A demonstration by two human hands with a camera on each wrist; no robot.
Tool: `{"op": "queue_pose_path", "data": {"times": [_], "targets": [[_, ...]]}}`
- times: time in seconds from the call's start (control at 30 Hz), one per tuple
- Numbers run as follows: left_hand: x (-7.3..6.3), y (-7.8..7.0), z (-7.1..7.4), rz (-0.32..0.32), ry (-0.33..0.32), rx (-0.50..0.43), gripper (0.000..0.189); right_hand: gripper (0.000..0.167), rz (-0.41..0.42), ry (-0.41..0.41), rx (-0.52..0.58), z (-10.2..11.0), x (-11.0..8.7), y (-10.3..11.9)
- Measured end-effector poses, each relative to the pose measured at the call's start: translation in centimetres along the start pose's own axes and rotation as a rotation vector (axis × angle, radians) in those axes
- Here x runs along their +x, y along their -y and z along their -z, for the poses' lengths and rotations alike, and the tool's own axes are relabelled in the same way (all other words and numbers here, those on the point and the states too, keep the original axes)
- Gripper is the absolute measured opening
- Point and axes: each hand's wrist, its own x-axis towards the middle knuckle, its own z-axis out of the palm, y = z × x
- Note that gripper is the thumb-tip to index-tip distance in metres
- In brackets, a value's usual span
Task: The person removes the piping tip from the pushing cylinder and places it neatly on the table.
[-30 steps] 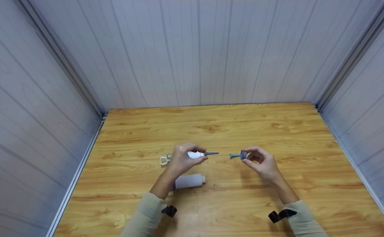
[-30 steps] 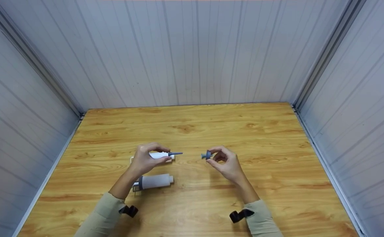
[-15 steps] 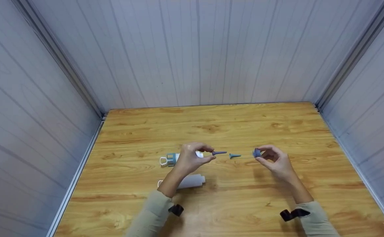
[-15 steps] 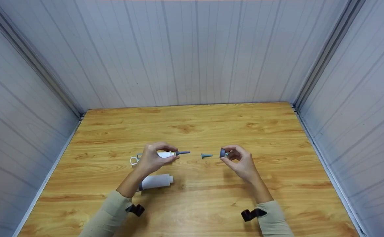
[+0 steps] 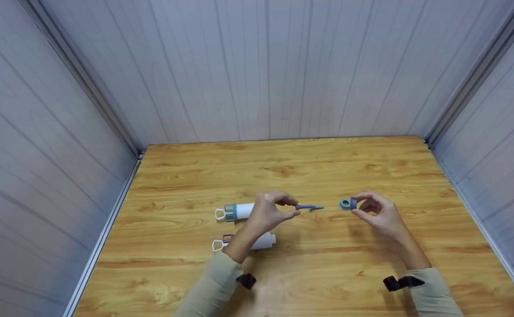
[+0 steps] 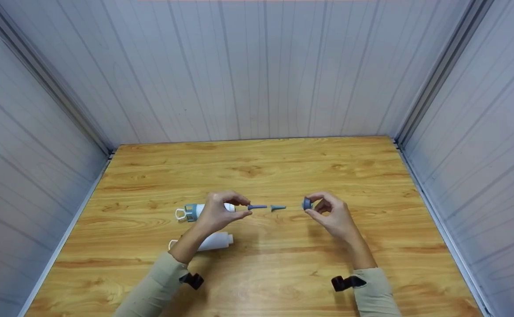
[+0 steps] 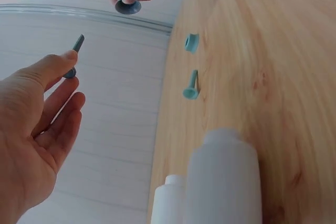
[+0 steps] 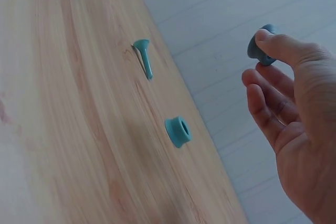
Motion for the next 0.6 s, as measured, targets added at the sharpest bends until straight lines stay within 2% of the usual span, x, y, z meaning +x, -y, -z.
{"op": "queue_pose_path", "data": {"times": [0.23, 0.4, 0.6], "targets": [[-0.1, 0.0, -2.1, 0.148, 0.046, -0.056, 0.017, 0.035, -0.037, 0.062, -0.084, 0.9, -0.4, -0.5], [-0.3, 0.2, -3.5, 0.206, 0.033, -0.081, 0.016, 0.032, -0.055, 0.114, -0.164, 1.1, -0.7, -0.9], [-0.7, 0.6, -5.2, 0.281, 0.034, -0.122, 0.018, 0.03, -0.089, 0.159, -0.2, 1.1, -1.3, -1.4]]}}
